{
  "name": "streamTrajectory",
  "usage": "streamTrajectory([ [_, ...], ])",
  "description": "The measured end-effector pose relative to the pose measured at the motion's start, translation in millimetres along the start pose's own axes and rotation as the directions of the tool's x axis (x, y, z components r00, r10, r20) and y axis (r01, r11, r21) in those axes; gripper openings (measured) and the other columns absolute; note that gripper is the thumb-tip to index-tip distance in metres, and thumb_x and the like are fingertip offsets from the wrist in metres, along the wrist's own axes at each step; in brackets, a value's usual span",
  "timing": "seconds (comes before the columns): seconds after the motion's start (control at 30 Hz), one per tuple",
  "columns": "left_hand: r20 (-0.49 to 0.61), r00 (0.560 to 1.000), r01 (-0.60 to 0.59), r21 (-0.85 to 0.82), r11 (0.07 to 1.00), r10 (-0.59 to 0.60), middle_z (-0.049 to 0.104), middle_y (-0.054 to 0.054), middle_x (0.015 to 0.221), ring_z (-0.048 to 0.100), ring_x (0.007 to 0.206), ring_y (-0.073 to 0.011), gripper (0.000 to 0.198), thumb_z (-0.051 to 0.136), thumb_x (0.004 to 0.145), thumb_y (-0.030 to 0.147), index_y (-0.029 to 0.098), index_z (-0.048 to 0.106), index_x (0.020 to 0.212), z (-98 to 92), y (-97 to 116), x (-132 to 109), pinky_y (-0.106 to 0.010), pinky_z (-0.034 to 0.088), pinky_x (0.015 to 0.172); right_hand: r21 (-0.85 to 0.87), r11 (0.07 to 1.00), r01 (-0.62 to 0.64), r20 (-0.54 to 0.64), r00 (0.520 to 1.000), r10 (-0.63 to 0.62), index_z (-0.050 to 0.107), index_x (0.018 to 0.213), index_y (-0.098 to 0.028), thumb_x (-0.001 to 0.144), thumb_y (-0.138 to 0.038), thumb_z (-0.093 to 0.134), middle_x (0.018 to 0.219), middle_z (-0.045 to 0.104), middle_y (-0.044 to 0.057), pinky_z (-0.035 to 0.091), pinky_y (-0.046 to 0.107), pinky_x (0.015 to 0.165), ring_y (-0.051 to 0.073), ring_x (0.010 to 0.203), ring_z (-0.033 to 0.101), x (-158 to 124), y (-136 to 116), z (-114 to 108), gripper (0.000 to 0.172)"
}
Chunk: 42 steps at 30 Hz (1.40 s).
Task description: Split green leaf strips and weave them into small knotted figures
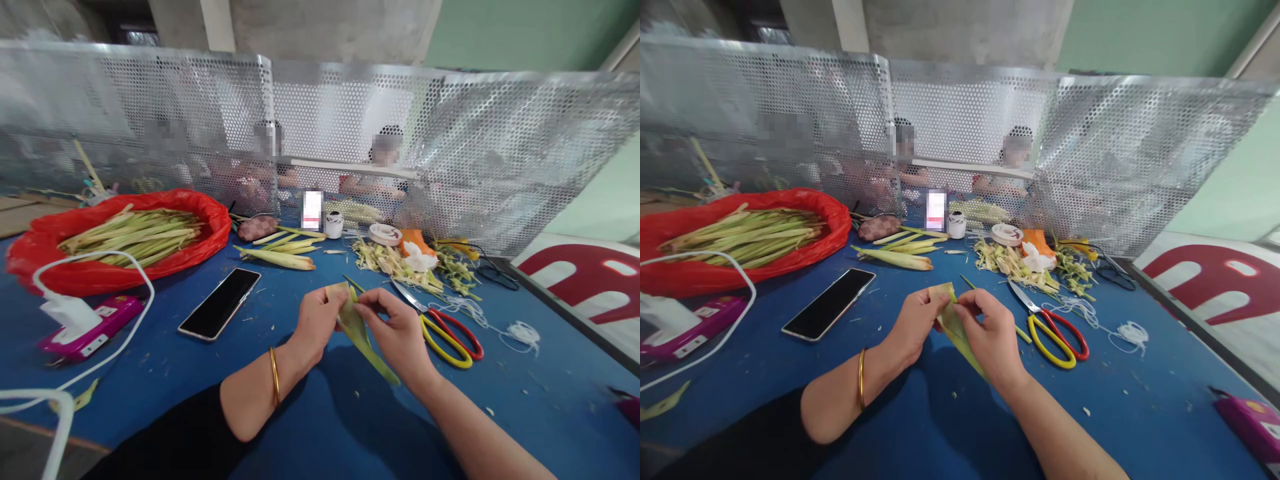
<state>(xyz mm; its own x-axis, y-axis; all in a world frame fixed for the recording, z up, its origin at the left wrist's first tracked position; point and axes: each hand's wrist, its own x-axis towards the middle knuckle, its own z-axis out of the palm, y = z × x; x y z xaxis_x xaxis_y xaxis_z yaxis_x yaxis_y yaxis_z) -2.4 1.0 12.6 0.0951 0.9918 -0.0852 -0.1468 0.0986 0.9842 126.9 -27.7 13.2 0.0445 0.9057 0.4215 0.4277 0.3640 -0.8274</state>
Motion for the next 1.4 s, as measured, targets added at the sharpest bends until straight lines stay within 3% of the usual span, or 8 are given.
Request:
streamTrajectory([
  [0.23,-0.066,0.998,-0.018,0.009,1.000,0.018,0.056,0.001,0.054,0.045,0.044,-0.0079,0.029,0.065,0.071,0.042,0.014,0.062,0.068,-5.2,-3.3,9.2,-0.019,0.034,0.039,0.061,0.983,0.171,-0.012,0.985,-0.170,0.058,0.086,-0.022,0.088,-0.023,0.054,0.084,0.067,0.002,0.047,0.028,0.072,0.017,0.078,0.062,-10.2,-9.0,-3.3,0.004],
  [0.6,-0.197,0.980,0.021,-0.024,1.000,-0.025,0.052,0.003,0.050,0.041,0.040,-0.0059,0.031,0.071,0.068,0.043,0.012,0.068,0.070,-15.1,-7.3,27.2,-0.020,0.030,0.038,0.556,0.794,0.246,0.002,0.955,-0.297,0.062,0.087,-0.025,0.088,-0.023,0.059,0.073,0.064,0.003,0.052,0.035,0.062,0.019,0.067,0.062,-22.3,-46.2,-34.2,0.004],
  [0.7,-0.222,0.975,0.025,-0.020,0.999,-0.029,0.053,0.002,0.050,0.042,0.040,-0.0062,0.033,0.073,0.066,0.044,0.011,0.068,0.070,-18.5,-8.0,32.6,-0.020,0.029,0.037,0.697,0.708,0.114,0.049,0.978,-0.205,0.058,0.076,-0.026,0.082,-0.034,0.065,0.060,0.054,-0.001,0.043,0.027,0.040,0.012,0.043,0.050,-18.6,-54.2,-48.5,0.013],
  [0.8,-0.242,0.970,0.028,-0.016,0.999,-0.031,0.054,0.001,0.051,0.043,0.040,-0.0068,0.035,0.073,0.065,0.045,0.011,0.068,0.070,-21.2,-8.1,36.3,-0.020,0.029,0.037,0.748,0.663,0.006,0.036,0.998,-0.049,0.046,0.067,-0.026,0.078,-0.039,0.065,0.052,0.036,-0.008,0.018,0.023,0.025,0.003,0.027,0.015,-12.5,-57.8,-62.7,0.026],
  [0.9,-0.255,0.966,0.026,-0.016,1.000,-0.030,0.055,0.002,0.051,0.043,0.041,-0.0066,0.035,0.072,0.065,0.046,0.012,0.068,0.070,-23.2,-8.0,38.2,-0.020,0.028,0.038,0.711,0.703,-0.011,-0.063,0.995,0.079,0.043,0.068,-0.026,0.082,-0.039,0.057,0.055,0.035,-0.007,0.010,0.023,0.026,0.003,0.032,0.004,-2.0,-50.8,-68.7,0.024],
  [1.1,-0.198,0.977,0.071,-0.025,0.997,-0.075,0.058,0.001,0.053,0.045,0.041,-0.0073,0.035,0.075,0.062,0.046,0.013,0.068,0.069,-21.9,-6.2,35.4,-0.020,0.026,0.038,0.371,0.873,-0.317,0.003,0.940,0.340,0.057,0.068,-0.020,0.064,-0.042,0.072,0.063,0.056,0.001,0.043,0.025,0.046,0.013,0.051,0.051,20.8,-2.0,-42.5,0.028],
  [1.2,-0.138,0.984,0.109,-0.016,0.994,-0.110,0.061,-0.001,0.055,0.049,0.043,-0.0094,0.033,0.076,0.062,0.045,0.013,0.069,0.070,-18.2,-5.0,28.6,-0.021,0.028,0.040,0.089,0.926,-0.367,0.091,0.929,0.360,0.057,0.063,-0.019,0.068,-0.046,0.063,0.049,0.050,-0.003,0.040,0.025,0.044,0.012,0.045,0.047,24.1,26.6,-24.6,0.029],
  [1.4,0.044,0.991,0.126,0.035,0.991,-0.127,0.062,-0.002,0.057,0.050,0.046,-0.0099,0.026,0.069,0.071,0.041,0.015,0.069,0.069,-11.3,-5.9,16.8,-0.021,0.030,0.042,-0.132,0.948,-0.291,0.060,0.952,0.300,0.060,0.059,-0.021,0.069,-0.033,0.060,0.047,0.051,-0.005,0.031,0.025,0.047,0.013,0.045,0.044,25.4,52.9,-18.1,0.016],
])
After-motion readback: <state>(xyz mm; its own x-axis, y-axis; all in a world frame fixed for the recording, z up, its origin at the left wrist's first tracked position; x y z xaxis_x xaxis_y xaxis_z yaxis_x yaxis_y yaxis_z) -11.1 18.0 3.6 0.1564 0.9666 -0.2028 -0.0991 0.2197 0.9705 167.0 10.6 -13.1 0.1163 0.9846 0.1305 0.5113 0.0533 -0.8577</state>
